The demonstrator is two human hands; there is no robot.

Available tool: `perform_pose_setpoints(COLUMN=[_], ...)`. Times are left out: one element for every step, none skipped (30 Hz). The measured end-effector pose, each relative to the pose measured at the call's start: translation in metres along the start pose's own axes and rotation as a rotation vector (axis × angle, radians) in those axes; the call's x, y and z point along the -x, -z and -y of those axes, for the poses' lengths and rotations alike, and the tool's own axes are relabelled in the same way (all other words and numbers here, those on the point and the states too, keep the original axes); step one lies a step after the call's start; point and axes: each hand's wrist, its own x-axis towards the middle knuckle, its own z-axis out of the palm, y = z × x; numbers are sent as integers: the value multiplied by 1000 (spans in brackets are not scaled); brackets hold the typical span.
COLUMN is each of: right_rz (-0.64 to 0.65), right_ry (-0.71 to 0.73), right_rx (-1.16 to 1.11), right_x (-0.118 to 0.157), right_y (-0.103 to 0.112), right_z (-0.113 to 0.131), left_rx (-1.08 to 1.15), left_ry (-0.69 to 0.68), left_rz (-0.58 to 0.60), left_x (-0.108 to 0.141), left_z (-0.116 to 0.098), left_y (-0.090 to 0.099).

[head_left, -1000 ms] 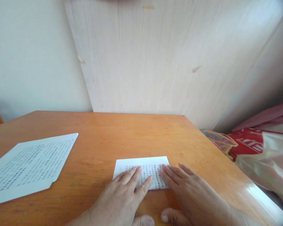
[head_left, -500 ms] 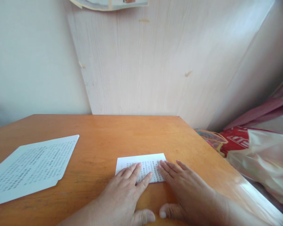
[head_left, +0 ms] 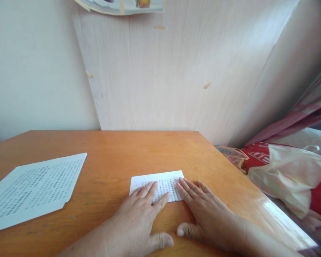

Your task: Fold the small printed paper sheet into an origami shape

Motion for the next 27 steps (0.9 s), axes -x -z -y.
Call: perform_pose_setpoints(right_rz=[2, 4, 8, 14, 20, 26, 32, 38, 43, 46, 48, 50, 51, 52, 53, 57, 60, 63, 64, 65, 65, 65, 67, 72, 78, 85, 93], right_ry=[-3, -5, -6, -7, -10, -13, -17, -21, -25, -30, -35, -40, -46, -51, -54, -55, -56, -57, -57, -55, -53, -52, -51, -52, -55, -60, -64], right_rx=[-5, -11, -17, -23, -29, -35, -42, -49, -58, -69, -80, -92, -103, -111, -117, -120, -121, -120, -120, -121, -124, -127, -130, -132, -132, -133, -133], right_x=[0, 0, 0, -1, -1, -1, -1, -2, -2, -2, -2, -2, -2, -2, -2, -2, -2, -2, -2, -2, -3, -3, -3, -3, -3, -4, -4], right_y=[0, 0, 0, 1, 1, 2, 3, 4, 4, 5, 5, 5, 5, 4, 4, 4, 4, 4, 4, 5, 6, 6, 7, 8, 10, 11, 12], right_z=[0, 0, 0, 1, 1, 1, 2, 2, 2, 2, 2, 2, 2, 2, 1, 1, 1, 1, 2, 2, 2, 2, 3, 3, 3, 3, 3], left_rx=[5, 8, 9, 9, 8, 7, 8, 12, 18, 27, 35, 44, 51, 55, 57, 58, 58, 58, 56, 51, 44, 37, 31, 28, 28, 29, 31], left_ry=[-1, -2, -2, -2, -1, 2, 7, 14, 21, 28, 32, 35, 37, 39, 41, 44, 46, 46, 45, 42, 39, 36, 34, 34, 34, 34, 34], left_rz=[-1, -5, -8, -7, -5, -1, 6, 13, 21, 30, 40, 51, 61, 71, 76, 78, 77, 76, 73, 70, 66, 61, 55, 51, 48, 48, 50], left_x=[0, 0, 0, 0, 0, 0, 0, 0, -1, -1, -2, -3, -4, -4, -5, -5, -5, -5, -5, -5, -5, -4, -4, -5, -5, -5, -5], left_z=[0, -1, -1, -1, -1, -1, -1, -1, -1, -1, -1, -1, -2, -2, -3, -4, -5, -5, -5, -5, -5, -5, -4, -3, -3, -3, -3], left_y=[1, 2, 2, 3, 3, 4, 4, 4, 4, 4, 4, 5, 5, 7, 8, 10, 11, 12, 12, 11, 10, 9, 7, 6, 5, 4, 4])
